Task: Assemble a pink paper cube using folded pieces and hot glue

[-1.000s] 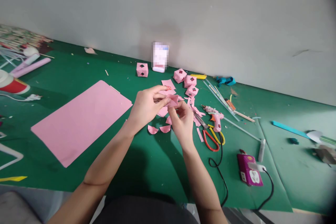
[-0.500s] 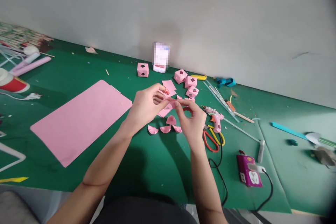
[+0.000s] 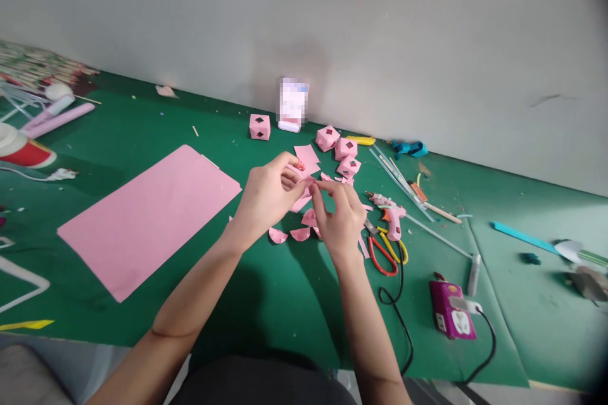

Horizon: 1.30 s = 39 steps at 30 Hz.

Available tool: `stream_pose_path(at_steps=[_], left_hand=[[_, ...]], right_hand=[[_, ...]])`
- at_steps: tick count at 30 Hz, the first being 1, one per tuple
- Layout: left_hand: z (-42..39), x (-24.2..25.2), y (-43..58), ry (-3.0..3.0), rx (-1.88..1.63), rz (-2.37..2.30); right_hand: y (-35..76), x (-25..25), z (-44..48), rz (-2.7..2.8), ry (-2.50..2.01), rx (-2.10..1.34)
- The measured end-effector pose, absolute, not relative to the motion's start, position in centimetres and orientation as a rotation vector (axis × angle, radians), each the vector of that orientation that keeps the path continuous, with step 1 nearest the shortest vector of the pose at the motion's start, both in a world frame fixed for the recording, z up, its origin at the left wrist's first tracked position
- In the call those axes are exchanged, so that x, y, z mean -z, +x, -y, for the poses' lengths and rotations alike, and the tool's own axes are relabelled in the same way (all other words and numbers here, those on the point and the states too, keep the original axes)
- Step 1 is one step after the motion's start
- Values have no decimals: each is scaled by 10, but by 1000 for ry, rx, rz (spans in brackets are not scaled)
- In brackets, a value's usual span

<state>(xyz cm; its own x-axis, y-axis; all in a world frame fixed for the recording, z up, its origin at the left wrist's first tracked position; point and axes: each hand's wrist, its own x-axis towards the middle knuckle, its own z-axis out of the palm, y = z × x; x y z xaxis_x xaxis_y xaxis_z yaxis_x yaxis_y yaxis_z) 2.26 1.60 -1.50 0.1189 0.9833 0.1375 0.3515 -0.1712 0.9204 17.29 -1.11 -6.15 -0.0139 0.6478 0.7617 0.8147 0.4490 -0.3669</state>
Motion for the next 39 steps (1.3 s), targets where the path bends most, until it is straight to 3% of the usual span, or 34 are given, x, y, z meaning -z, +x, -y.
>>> stream_pose_path(at_steps=[5, 12, 17, 39], left_hand=[[-17, 18, 25, 1707, -1053, -1356], [-7, -2, 18, 1664, -996, -1354], [2, -12, 13, 1702, -950, -1303], [2, -7, 19, 1821, -843, -1327]], right_hand=[[170, 59, 13, 1607, -1350, 56], [192, 47, 11, 1153, -1178, -1150], [199, 44, 11, 1026, -1085, -1450], [182, 37, 22, 1360, -1321, -843]])
